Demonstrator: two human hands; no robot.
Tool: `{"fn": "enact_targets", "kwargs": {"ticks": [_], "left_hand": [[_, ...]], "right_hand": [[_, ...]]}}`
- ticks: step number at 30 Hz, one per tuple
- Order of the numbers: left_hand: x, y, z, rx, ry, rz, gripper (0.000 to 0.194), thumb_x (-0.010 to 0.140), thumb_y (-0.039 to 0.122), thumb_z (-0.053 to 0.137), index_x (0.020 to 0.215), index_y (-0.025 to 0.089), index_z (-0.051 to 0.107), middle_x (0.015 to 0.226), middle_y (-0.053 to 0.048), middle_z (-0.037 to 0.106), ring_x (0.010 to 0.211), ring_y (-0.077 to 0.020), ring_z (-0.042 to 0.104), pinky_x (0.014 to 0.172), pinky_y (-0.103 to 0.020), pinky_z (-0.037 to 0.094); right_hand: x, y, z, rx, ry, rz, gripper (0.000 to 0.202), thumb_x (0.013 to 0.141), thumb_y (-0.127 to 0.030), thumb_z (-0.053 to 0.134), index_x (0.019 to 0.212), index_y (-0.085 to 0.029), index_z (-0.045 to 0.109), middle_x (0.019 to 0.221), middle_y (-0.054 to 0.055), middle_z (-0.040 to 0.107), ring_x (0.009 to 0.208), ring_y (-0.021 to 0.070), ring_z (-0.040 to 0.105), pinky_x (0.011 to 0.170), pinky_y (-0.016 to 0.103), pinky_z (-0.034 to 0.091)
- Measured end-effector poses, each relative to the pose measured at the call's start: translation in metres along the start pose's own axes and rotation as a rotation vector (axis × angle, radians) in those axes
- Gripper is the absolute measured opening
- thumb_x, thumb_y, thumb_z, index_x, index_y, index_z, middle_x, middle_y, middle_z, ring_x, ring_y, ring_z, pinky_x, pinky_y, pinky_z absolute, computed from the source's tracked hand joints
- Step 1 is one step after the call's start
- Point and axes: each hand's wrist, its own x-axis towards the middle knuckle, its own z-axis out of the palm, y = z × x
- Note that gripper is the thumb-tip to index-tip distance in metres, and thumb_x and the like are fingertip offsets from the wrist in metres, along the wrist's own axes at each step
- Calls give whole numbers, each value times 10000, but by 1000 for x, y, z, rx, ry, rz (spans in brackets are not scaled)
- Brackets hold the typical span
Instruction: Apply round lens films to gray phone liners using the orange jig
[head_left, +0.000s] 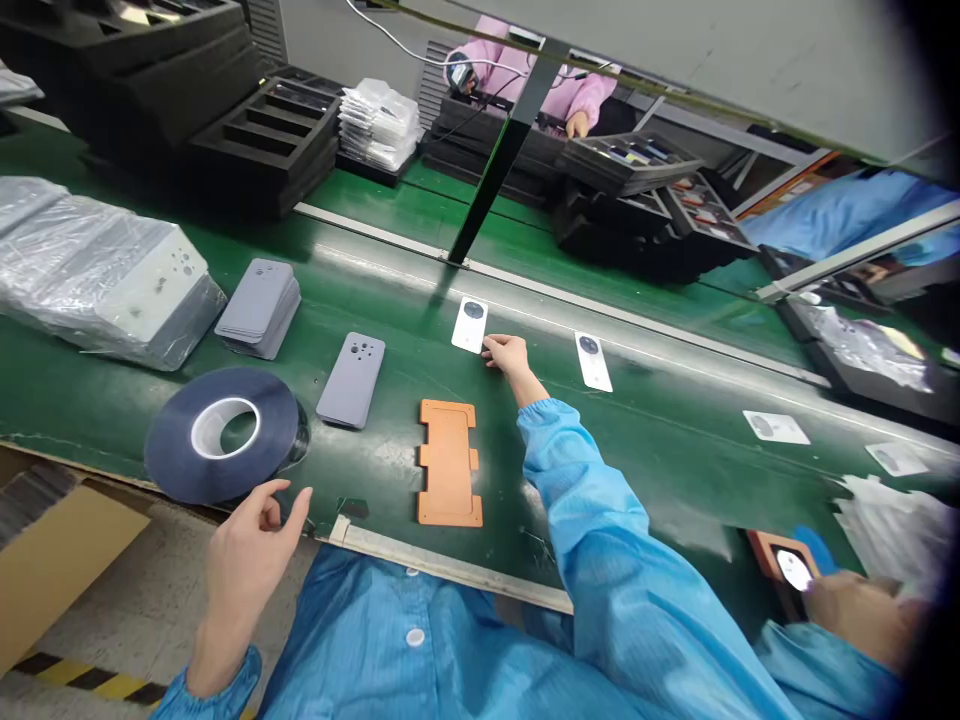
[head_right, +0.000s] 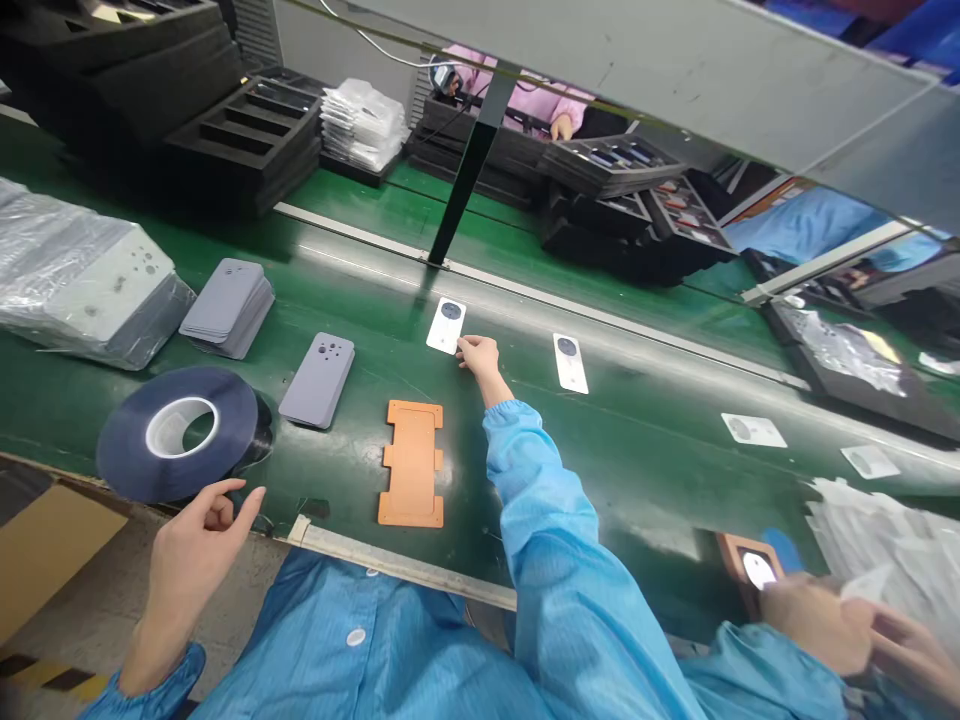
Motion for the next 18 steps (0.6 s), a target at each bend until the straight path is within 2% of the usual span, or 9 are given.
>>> {"fn": "enact_targets", "kwargs": {"ticks": [2, 5, 8, 12, 18], "left_hand": [[3, 2, 1, 54, -71, -16, 314, 882, 544, 646, 950, 239, 683, 588, 56, 502, 556, -152, 535, 599, -266, 384], [6, 7, 2, 65, -61, -80, 335, 889, 536, 626, 1047, 241, 631, 607, 59, 537, 575, -171, 572, 593, -265, 375], [7, 13, 0, 63, -1, -97, 400, 890, 543, 638, 1148, 239, 613, 623, 62, 558, 584, -177, 578, 612, -269, 381], [7, 16, -4, 83, 83, -84, 400, 891, 518, 664, 1181, 243, 645, 618, 69, 542, 579, -161, 559, 654, -275, 391], [4, 15, 0, 116, 70, -78, 276, 897, 478, 672, 1037, 240, 662, 619, 66, 546, 593, -152, 549, 656, -273, 379]], "right_hand": [[-4, 1, -4, -26, 12, -11, 281, 899, -200, 685, 1131, -48, 727, 984, 151, 775, 637, 119, 691, 485, 185, 556], [-23, 1, -10, -57, 4, -67, 329, 900, -247, 679, 1186, -94, 733, 1131, 148, 772, 701, 130, 715, 560, 212, 579], [-58, -2, -11, -73, -47, -133, 297, 886, -297, 700, 1129, -144, 777, 1054, 101, 793, 749, 156, 733, 666, 250, 595], [-125, -11, -3, -52, -210, -248, 315, 899, -386, 687, 1076, -154, 805, 878, 79, 792, 713, 187, 733, 715, 301, 584], [-237, -25, 33, 66, -599, -295, 328, 930, -412, 663, 1085, -160, 805, 905, 75, 801, 711, 176, 711, 690, 294, 558]]}}
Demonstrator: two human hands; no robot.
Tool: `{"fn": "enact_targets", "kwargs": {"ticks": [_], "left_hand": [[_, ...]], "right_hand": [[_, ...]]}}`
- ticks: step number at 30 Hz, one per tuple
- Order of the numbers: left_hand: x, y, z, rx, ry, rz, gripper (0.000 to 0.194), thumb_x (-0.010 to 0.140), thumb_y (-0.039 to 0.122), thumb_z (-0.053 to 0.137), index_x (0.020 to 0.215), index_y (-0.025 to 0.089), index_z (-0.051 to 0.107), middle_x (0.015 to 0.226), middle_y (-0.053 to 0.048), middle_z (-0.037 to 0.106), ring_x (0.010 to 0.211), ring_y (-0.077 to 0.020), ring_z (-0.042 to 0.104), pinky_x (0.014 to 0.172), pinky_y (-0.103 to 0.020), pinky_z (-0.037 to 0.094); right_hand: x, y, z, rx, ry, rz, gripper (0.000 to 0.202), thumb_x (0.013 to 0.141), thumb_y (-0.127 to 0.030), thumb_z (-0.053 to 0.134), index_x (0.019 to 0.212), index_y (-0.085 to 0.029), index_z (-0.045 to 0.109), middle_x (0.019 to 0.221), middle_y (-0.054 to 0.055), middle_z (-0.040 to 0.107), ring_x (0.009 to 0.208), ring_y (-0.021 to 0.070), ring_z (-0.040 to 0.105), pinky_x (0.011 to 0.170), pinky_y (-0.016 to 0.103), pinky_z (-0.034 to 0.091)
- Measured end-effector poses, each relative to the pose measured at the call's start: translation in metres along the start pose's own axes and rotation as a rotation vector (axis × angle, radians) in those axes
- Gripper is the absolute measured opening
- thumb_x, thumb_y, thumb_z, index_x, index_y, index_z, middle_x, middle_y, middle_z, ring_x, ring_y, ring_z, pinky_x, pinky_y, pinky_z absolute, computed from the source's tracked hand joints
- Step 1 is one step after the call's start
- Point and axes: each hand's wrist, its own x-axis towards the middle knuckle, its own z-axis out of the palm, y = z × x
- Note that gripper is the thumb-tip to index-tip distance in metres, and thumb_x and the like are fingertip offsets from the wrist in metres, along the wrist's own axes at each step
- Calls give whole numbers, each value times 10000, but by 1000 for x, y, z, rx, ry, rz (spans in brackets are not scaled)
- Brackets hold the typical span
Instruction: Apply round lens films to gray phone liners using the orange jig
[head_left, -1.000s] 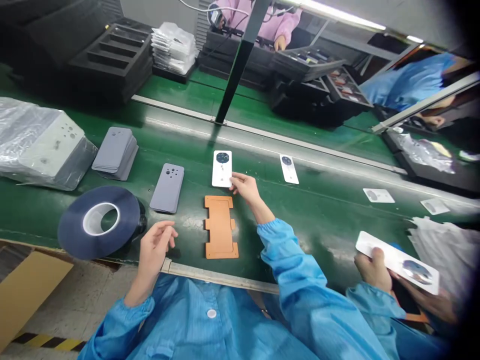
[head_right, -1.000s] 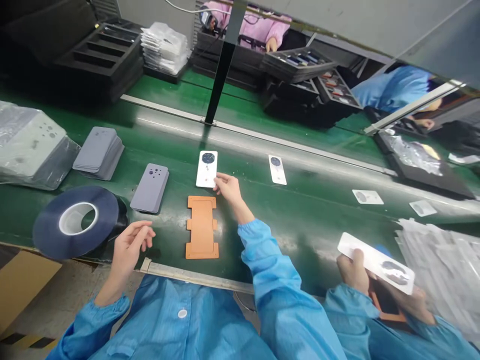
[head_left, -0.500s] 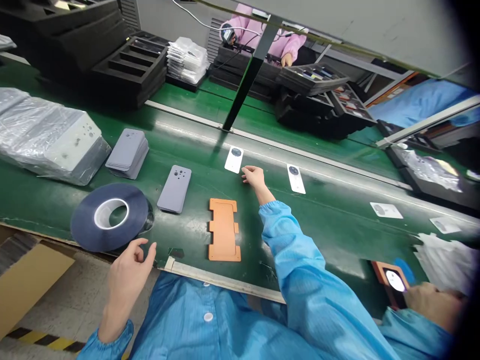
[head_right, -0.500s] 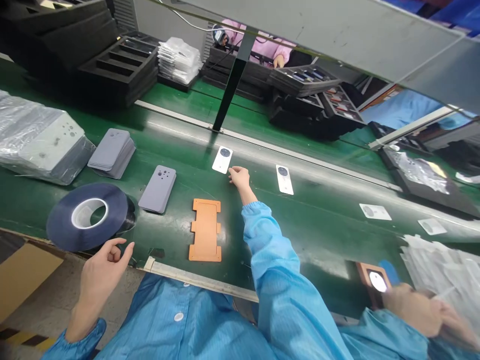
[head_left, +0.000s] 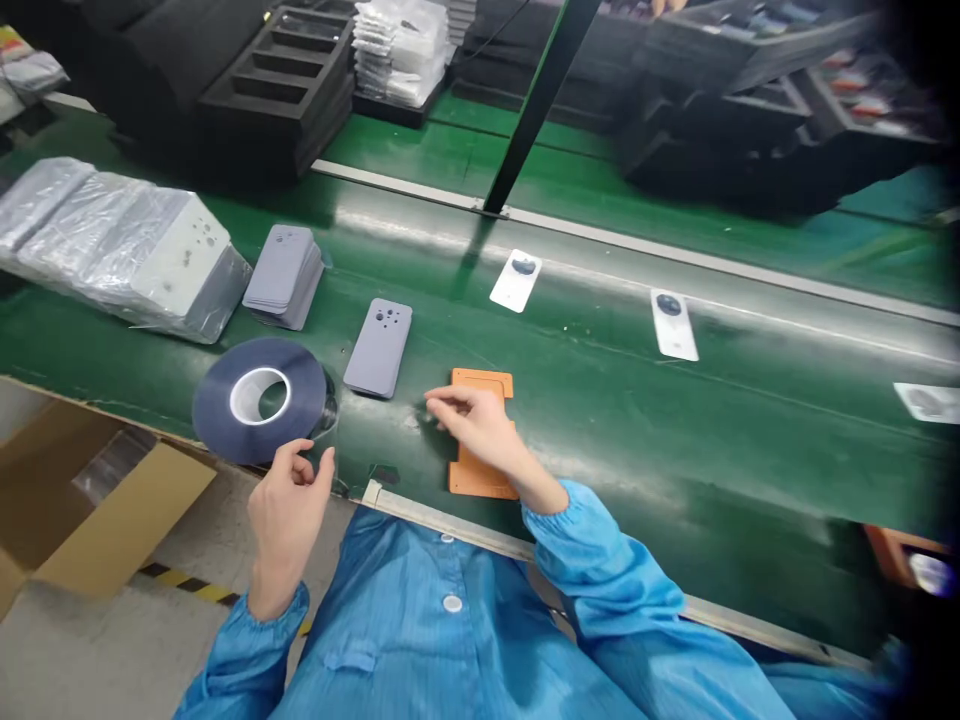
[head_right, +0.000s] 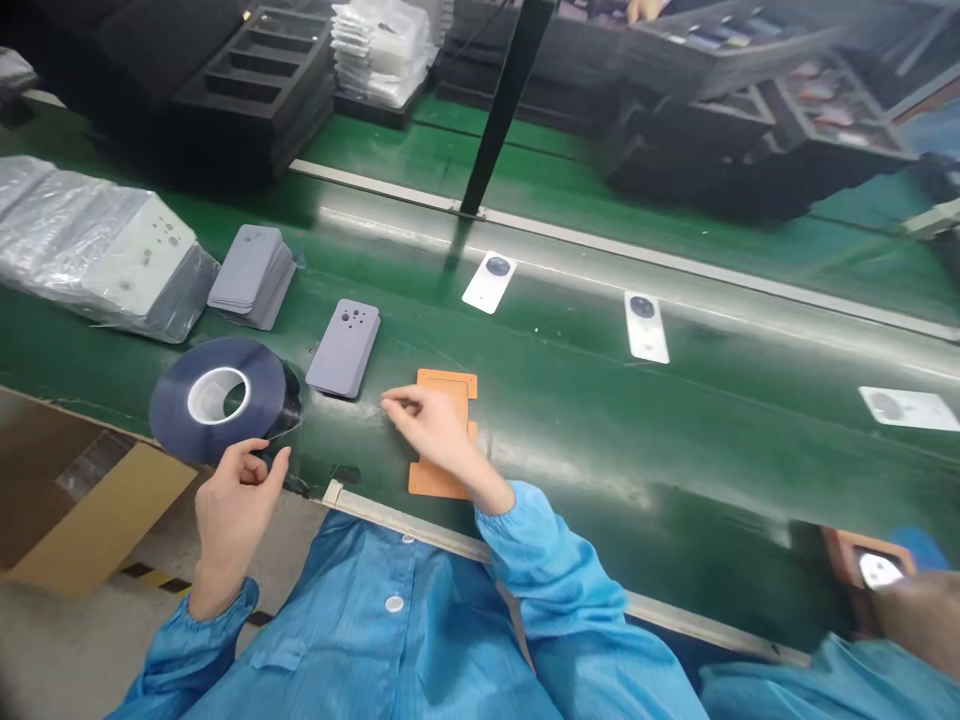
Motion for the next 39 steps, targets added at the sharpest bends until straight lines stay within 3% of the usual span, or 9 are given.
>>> {"fn": "enact_targets", "kwargs": {"ticks": [5, 11, 18, 21, 23, 28, 33, 36, 39], "left_hand": [[-2, 1, -5, 23, 12, -45, 339, 883, 491, 698, 1096, 231, 655, 629, 65, 570, 607, -168, 570, 665, -277, 382], [1, -5, -15, 108, 9, -85, 269, 887, 500, 693, 912, 233, 714, 588, 48, 558, 587, -170, 550, 648, -281, 366], [-12, 11, 3, -94, -306, 178, 268, 937, 373, 597, 752, 211, 704, 560, 56, 455, 526, -119, 417, 582, -271, 320], [-14, 16, 8, -157, -481, 198, 302, 925, 360, 612, 677, 204, 686, 552, 52, 441, 531, -115, 414, 564, -269, 307], [-11, 15, 9, -219, -565, 142, 252, 909, 409, 657, 811, 203, 765, 557, 54, 473, 533, -119, 447, 558, -260, 334], [8, -4, 6, -279, -394, -71, 481, 893, 548, 681, 1156, 163, 797, 626, 15, 623, 574, -149, 536, 584, -265, 428], [19, -27, -4, -194, -175, -188, 476, 909, 584, 649, 919, 141, 824, 641, -22, 661, 606, -172, 580, 610, -283, 464], [15, -30, -6, -176, -36, -119, 422, 909, 550, 673, 1004, 158, 798, 713, -26, 683, 617, -163, 593, 621, -276, 488], [6, -16, 0, -224, -60, 127, 355, 898, 488, 717, 1078, 185, 762, 940, -64, 728, 657, -140, 600, 626, -268, 504]], "right_hand": [[-18, -14, 56, 4, -216, -62, 253, 955, -344, 648, 1051, -176, 811, 906, 54, 803, 703, 154, 679, 685, 282, 522], [-15, -15, 77, -19, -269, -83, 256, 963, -360, 669, 1108, -195, 801, 989, 53, 804, 739, 159, 681, 732, 302, 522], [-18, -13, 81, -13, -291, -41, 471, 930, -515, 702, 1272, -195, 750, 1126, 74, 798, 868, 206, 742, 787, 316, 554], [-18, -13, 79, -83, -307, -48, 293, 907, -310, 679, 1157, -216, 798, 1057, 51, 812, 871, 209, 751, 786, 303, 546], [-18, -12, 77, -114, -313, -56, 287, 873, -177, 610, 1063, -219, 820, 940, 30, 810, 805, 189, 735, 761, 285, 528], [-17, -5, 71, -77, -290, -45, 372, 827, -108, 541, 1068, -187, 812, 759, 2, 745, 640, 142, 629, 662, 252, 474], [-16, 8, 63, 98, -317, 7, 370, 819, -131, 539, 1102, -140, 777, 768, 2, 725, 615, 122, 590, 651, 250, 483], [-18, 13, 63, 217, -354, 27, 351, 817, -152, 550, 1097, -139, 761, 801, 12, 732, 642, 125, 610, 659, 255, 500], [-20, 12, 66, 298, -396, 18, 339, 808, -147, 549, 1081, -149, 750, 823, 15, 738, 653, 127, 624, 661, 259, 509]]}}
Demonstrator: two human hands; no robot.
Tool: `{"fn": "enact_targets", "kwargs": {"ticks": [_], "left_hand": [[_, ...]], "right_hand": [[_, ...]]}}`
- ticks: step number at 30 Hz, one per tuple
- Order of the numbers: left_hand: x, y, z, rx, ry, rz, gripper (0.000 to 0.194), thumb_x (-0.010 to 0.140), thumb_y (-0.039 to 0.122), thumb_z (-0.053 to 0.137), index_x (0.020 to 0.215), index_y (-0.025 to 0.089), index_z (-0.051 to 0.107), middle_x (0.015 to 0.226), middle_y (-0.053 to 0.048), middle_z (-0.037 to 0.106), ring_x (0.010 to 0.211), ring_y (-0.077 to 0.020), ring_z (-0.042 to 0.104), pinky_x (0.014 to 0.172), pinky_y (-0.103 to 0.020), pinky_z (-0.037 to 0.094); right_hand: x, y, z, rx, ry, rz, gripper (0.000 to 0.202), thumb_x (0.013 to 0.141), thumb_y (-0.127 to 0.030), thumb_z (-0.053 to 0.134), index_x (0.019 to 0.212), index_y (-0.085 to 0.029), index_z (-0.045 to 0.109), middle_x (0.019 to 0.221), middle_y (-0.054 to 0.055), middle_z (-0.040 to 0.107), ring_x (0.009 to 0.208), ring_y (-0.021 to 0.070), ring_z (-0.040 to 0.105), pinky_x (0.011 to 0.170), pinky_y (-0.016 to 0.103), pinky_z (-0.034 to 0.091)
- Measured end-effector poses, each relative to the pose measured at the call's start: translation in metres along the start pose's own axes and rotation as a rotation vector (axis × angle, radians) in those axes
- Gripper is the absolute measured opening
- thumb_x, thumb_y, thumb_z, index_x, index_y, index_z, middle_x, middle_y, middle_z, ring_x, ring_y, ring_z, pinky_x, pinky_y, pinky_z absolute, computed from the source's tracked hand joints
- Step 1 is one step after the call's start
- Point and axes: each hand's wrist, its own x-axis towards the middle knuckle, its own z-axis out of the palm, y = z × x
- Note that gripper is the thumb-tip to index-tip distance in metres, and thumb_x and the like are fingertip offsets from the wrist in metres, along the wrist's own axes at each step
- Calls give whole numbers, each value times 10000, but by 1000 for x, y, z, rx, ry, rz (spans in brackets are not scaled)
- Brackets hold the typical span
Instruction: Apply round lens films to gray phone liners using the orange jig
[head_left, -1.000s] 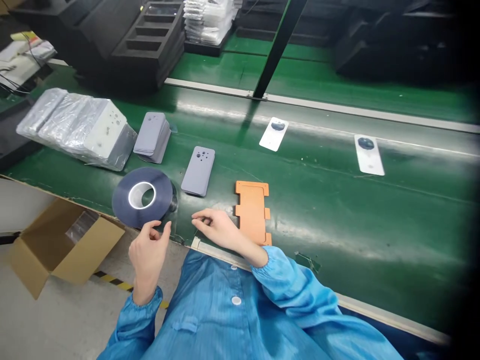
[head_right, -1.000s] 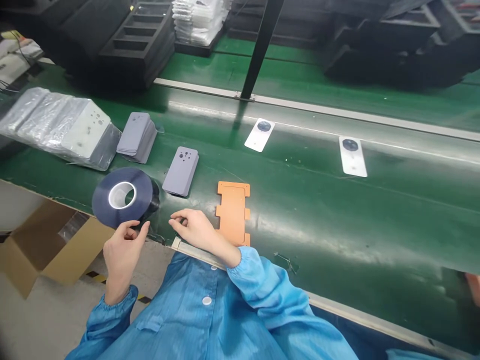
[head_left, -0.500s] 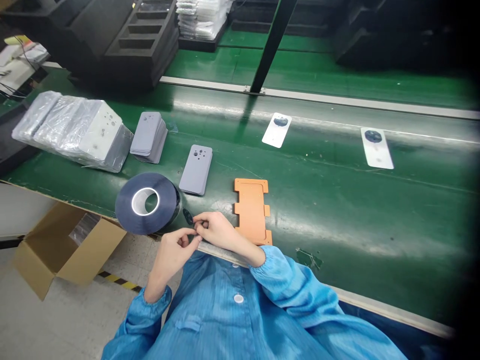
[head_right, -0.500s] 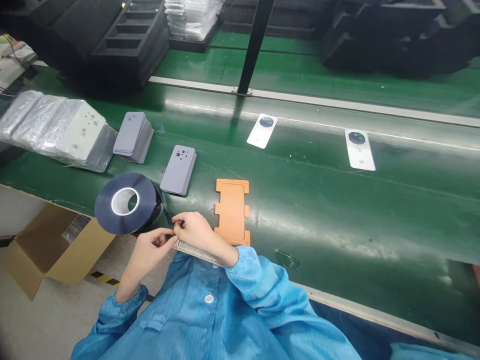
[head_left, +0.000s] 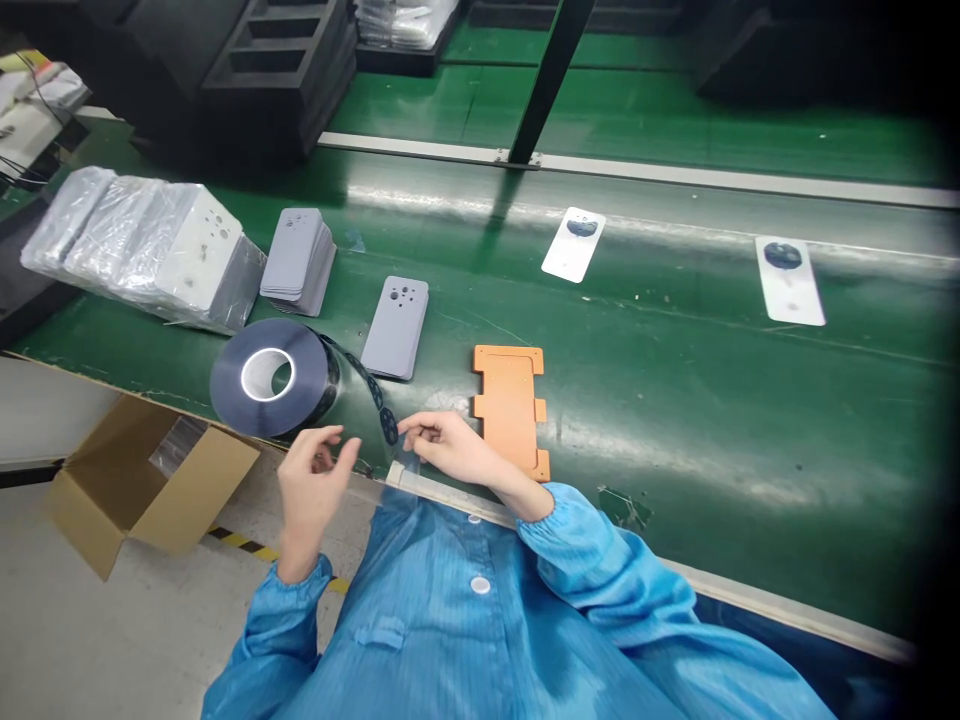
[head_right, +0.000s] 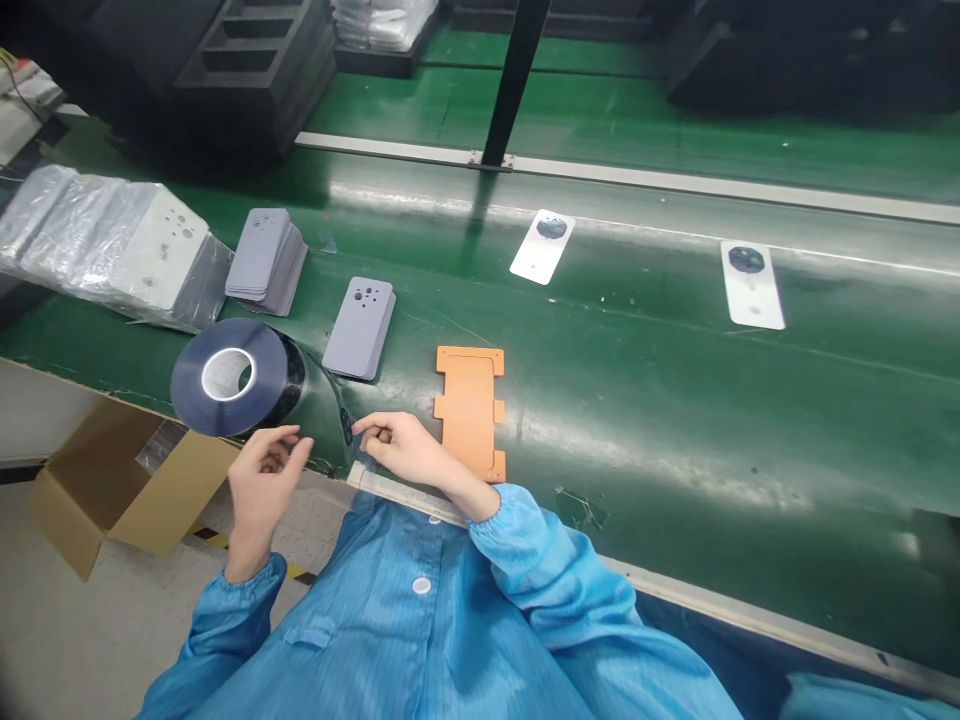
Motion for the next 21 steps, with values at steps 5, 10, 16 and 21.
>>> {"fn": "enact_targets", "kwargs": {"ticks": [5, 10, 16, 21], "left_hand": [[-6, 23, 23, -81, -150, 267, 249, 947, 353, 692, 1148, 213, 741, 1249, -115, 734, 953, -198, 709, 713, -285, 550], [-3, 14, 21, -81, 8, 53, 220, 982, 376, 630, 1025, 181, 721, 861, -54, 752, 700, -152, 679, 643, -265, 529], [2, 35, 12, -288, 155, -126, 287, 937, 446, 665, 1041, 178, 679, 835, -41, 745, 672, -161, 709, 599, -254, 550], [5, 77, 39, -395, -149, -96, 272, 918, 435, 683, 1002, 178, 711, 830, -48, 760, 670, -159, 702, 602, -253, 549]], "right_hand": [[-4, -6, 2, 29, -27, -36, 352, 827, -145, 536, 1109, -158, 747, 824, 4, 718, 654, 117, 605, 665, 255, 508], [-6, 1, -1, 27, 3, -38, 392, 831, -118, 532, 1156, -163, 745, 873, 14, 734, 678, 117, 626, 682, 253, 523], [-10, -2, -7, 49, -17, 9, 319, 908, -321, 684, 1180, -176, 770, 853, 32, 764, 705, 146, 671, 698, 279, 551], [-26, -10, -34, 251, 177, -43, 393, 816, -476, 810, 1078, -183, 803, 864, 51, 771, 720, 155, 688, 721, 304, 589]]}}
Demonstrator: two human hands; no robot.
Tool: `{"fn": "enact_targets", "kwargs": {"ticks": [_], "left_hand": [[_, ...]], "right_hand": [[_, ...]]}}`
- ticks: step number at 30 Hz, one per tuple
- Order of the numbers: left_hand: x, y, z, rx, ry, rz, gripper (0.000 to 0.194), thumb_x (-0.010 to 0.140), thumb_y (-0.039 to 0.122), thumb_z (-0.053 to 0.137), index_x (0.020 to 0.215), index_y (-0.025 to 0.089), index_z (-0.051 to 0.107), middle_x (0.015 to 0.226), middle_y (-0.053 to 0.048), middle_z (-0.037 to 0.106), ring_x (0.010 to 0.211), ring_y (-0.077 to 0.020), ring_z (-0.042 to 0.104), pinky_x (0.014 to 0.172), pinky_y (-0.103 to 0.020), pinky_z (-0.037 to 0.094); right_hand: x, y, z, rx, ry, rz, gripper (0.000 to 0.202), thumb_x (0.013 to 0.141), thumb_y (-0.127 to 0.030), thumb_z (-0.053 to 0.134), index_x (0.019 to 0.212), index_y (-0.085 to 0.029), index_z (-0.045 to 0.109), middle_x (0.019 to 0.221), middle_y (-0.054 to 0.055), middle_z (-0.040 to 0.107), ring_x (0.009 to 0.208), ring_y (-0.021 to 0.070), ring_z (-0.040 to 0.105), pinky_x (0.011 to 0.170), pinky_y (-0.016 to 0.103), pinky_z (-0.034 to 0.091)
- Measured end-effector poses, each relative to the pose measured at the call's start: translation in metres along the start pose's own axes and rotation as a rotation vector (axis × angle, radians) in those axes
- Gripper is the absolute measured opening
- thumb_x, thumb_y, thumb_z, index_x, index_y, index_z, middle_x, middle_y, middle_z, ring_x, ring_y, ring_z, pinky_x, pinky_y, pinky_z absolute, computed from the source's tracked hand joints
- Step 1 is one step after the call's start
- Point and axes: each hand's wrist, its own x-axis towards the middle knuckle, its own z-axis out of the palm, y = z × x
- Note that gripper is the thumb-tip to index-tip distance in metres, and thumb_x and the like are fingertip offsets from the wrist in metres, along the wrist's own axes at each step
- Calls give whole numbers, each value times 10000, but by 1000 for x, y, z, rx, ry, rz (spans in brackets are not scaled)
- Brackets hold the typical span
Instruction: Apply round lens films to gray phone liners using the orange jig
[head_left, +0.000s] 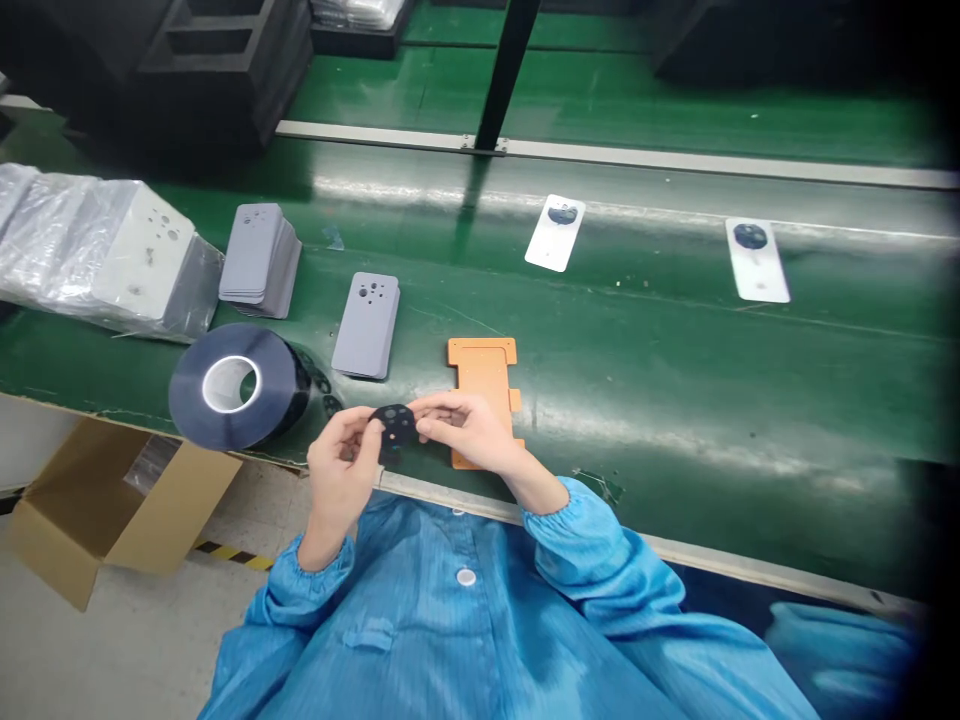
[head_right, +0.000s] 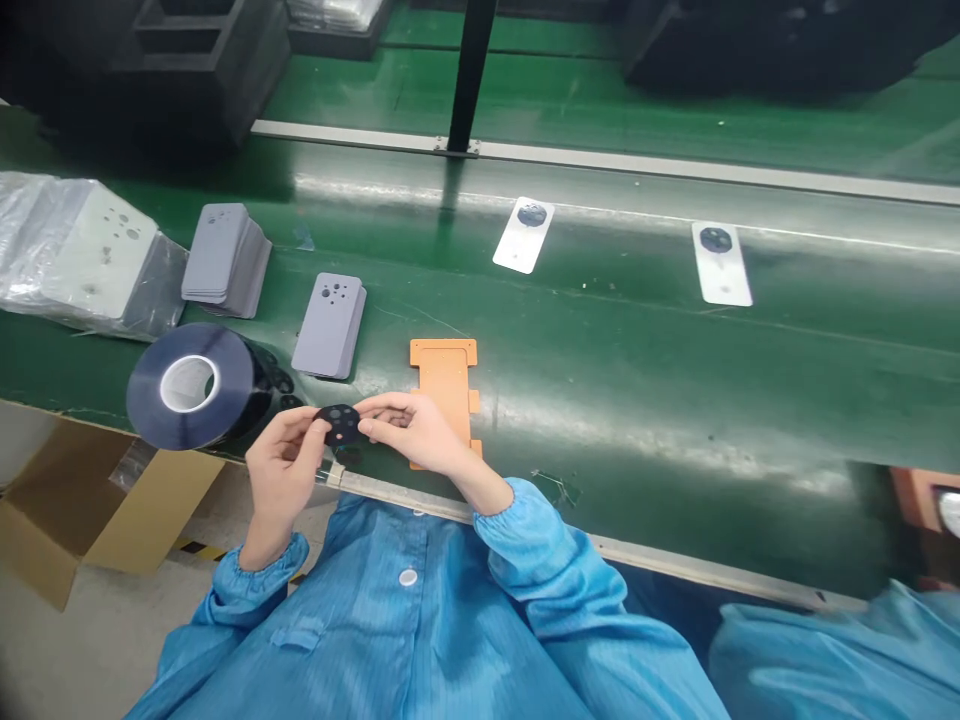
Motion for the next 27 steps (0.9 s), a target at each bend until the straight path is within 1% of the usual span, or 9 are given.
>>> {"fn": "enact_targets", "kwargs": {"ticks": [3, 6, 9, 12, 15, 18, 21, 27], "left_hand": [[6, 5, 30, -80, -154, 1, 257, 918, 425, 681, 992, 181, 706, 819, -50, 761, 670, -157, 694, 589, -247, 526], [20, 2, 56, -161, -275, -34, 255, 919, 428, 681, 996, 185, 685, 783, -47, 744, 655, -153, 680, 573, -245, 496], [39, -6, 80, -189, -329, -62, 247, 894, 411, 708, 962, 179, 658, 766, -36, 709, 655, -139, 654, 585, -240, 479], [57, -16, 99, -159, -342, -56, 212, 858, 344, 731, 939, 170, 642, 779, -15, 664, 629, -106, 594, 593, -227, 458], [67, -21, 112, -110, -352, -42, 163, 851, 276, 712, 953, 167, 647, 778, 3, 644, 591, -86, 530, 591, -222, 439], [70, -21, 121, -100, -361, -48, 130, 846, 245, 702, 940, 178, 641, 780, 4, 657, 600, -94, 550, 599, -226, 447], [71, -20, 127, -112, -352, -58, 110, 835, 236, 705, 893, 189, 624, 774, 1, 664, 619, -108, 587, 609, -234, 460], [74, -22, 134, -112, -343, -40, 133, 818, 245, 722, 861, 195, 606, 756, 12, 645, 598, -103, 564, 593, -235, 449]], "right_hand": [[-9, -8, -27, -19, 201, -33, 336, 766, -426, 852, 996, -184, 813, 860, 60, 783, 749, 168, 713, 751, 312, 611], [-13, -13, -56, -103, 368, -33, 280, 772, -371, 838, 979, -183, 815, 926, 84, 805, 830, 197, 752, 837, 343, 629], [-8, -11, -82, -210, 479, -26, 231, 814, -312, 794, 992, -168, 818, 946, 102, 810, 829, 207, 761, 839, 350, 630], [-1, -4, -99, -330, 535, -14, 206, 850, -252, 746, 1017, -158, 823, 950, 109, 812, 814, 209, 760, 812, 338, 618], [3, 1, -108, -416, 547, -3, 236, 864, -249, 721, 1059, -165, 826, 972, 101, 815, 822, 208, 757, 810, 331, 609], [2, 2, -112, -456, 544, -4, 263, 857, -275, 718, 1073, -175, 828, 963, 87, 816, 814, 209, 750, 798, 339, 607], [1, 3, -111, -472, 542, -32, 278, 845, -293, 717, 1073, -180, 830, 939, 81, 814, 806, 211, 746, 792, 349, 607], [1, 4, -108, -462, 567, -34, 272, 837, -300, 711, 1054, -190, 832, 913, 80, 807, 749, 200, 730, 749, 351, 601]]}}
